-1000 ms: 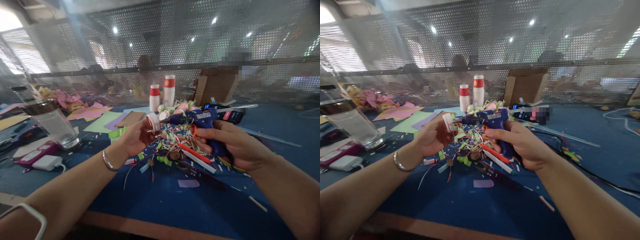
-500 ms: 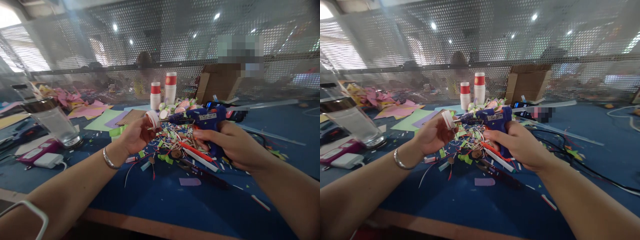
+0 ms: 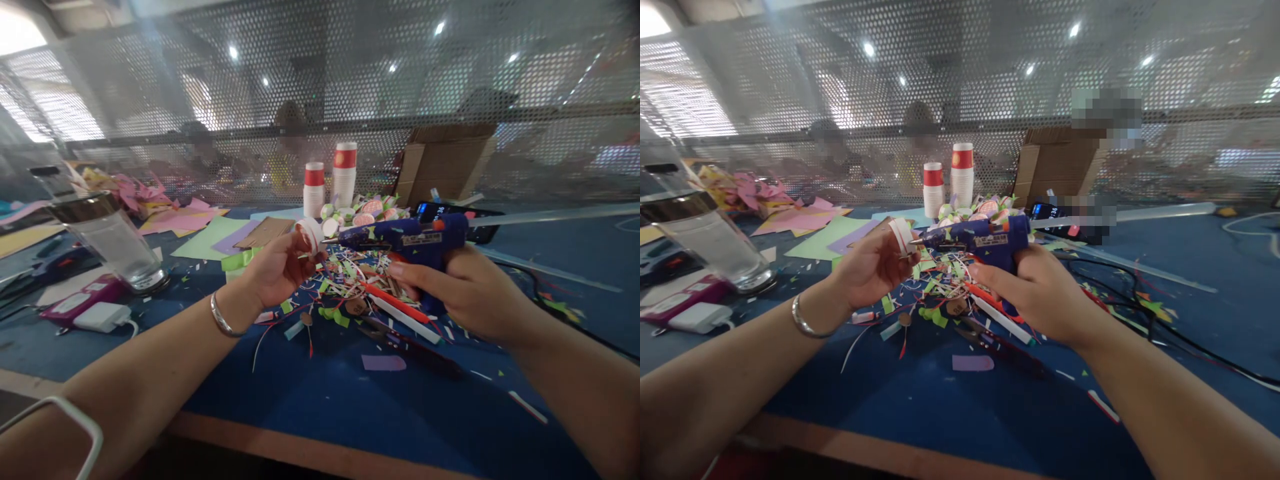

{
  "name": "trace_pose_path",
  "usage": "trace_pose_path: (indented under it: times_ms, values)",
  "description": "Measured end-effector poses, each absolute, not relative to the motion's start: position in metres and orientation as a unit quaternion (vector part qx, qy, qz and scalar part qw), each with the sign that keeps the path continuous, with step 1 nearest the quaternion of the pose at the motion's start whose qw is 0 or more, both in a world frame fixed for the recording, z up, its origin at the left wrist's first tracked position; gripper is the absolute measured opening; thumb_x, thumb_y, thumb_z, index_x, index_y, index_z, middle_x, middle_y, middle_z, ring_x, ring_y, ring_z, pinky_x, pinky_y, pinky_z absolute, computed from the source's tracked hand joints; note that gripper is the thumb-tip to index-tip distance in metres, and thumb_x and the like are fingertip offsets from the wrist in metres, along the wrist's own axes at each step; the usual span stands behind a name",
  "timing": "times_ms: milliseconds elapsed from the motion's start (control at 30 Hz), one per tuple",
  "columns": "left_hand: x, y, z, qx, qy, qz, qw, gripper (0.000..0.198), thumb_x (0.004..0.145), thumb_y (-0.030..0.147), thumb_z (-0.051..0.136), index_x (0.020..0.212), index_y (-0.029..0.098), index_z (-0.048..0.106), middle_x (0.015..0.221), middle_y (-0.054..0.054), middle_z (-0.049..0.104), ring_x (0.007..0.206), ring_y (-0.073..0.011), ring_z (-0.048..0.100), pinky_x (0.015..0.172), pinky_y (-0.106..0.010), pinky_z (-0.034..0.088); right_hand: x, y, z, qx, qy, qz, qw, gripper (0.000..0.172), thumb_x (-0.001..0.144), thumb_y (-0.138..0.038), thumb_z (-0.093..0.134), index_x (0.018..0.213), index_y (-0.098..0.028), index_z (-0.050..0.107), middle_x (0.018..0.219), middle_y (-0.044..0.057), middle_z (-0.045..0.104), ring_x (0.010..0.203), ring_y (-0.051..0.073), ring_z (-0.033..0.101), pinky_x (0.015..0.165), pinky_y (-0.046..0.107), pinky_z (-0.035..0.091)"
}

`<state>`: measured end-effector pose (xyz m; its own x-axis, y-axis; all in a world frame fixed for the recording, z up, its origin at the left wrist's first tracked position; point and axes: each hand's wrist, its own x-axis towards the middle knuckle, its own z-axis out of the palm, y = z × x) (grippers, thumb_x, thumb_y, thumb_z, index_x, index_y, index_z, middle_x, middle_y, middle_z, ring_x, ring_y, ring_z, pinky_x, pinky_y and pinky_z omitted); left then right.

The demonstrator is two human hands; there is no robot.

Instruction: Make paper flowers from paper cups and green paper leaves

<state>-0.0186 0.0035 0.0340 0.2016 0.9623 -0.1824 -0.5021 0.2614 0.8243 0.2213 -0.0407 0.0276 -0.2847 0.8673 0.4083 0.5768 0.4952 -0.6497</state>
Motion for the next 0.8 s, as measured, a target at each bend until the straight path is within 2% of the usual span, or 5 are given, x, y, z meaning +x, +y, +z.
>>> trace_pose_path:
  times_ms: [133,300,467,800]
  values:
    - [-0.0186,0.0039,0.0334,0.313,0.365,0.516,0.709,0.017,0.086,0.002,0.046,0.084,0.011,0.061,0.063,-0.003,0.063,0.053,-0.0129,0.069,0.04,-0.012,0.046,0.2199,-0.0423,0.0311,-0.505,-0.762,0.2,0.353,0.049,0.088,-0.065,0.057,0.059,-0.026,0.051,0.058,0.004,0.059,0.057,0.021,0.057,0.059,0.038,0.045]
    - [-0.0196,0.0051,0.0316,0.315,0.363,0.516,0.709,0.016,0.083,0.002,0.049,0.085,0.012,0.061,0.064,-0.003,0.064,0.053,-0.0133,0.069,0.04,-0.013,0.046,0.2184,-0.0433,0.0341,-0.489,-0.769,0.182,0.37,0.046,0.087,-0.062,0.058,0.059,-0.026,0.053,0.058,0.004,0.058,0.06,0.022,0.056,0.064,0.04,0.046]
    - [-0.0214,0.0051,0.0298,0.328,0.348,0.51,0.715,0.018,0.081,0.002,0.053,0.091,0.014,0.062,0.066,-0.002,0.065,0.056,-0.0142,0.071,0.042,-0.013,0.048,0.2173,-0.0424,0.0339,-0.5,-0.767,0.171,0.364,0.046,0.085,-0.063,0.058,0.059,-0.026,0.053,0.059,0.004,0.059,0.06,0.022,0.055,0.061,0.039,0.045]
    - [-0.0224,0.0087,0.0265,0.328,0.345,0.506,0.72,0.015,0.08,0.001,0.053,0.085,0.013,0.062,0.065,-0.004,0.067,0.055,-0.0144,0.071,0.043,-0.015,0.049,0.2191,-0.0444,0.0321,-0.526,-0.754,0.152,0.364,0.046,0.084,-0.064,0.059,0.059,-0.026,0.053,0.061,0.006,0.059,0.061,0.024,0.053,0.059,0.039,0.043]
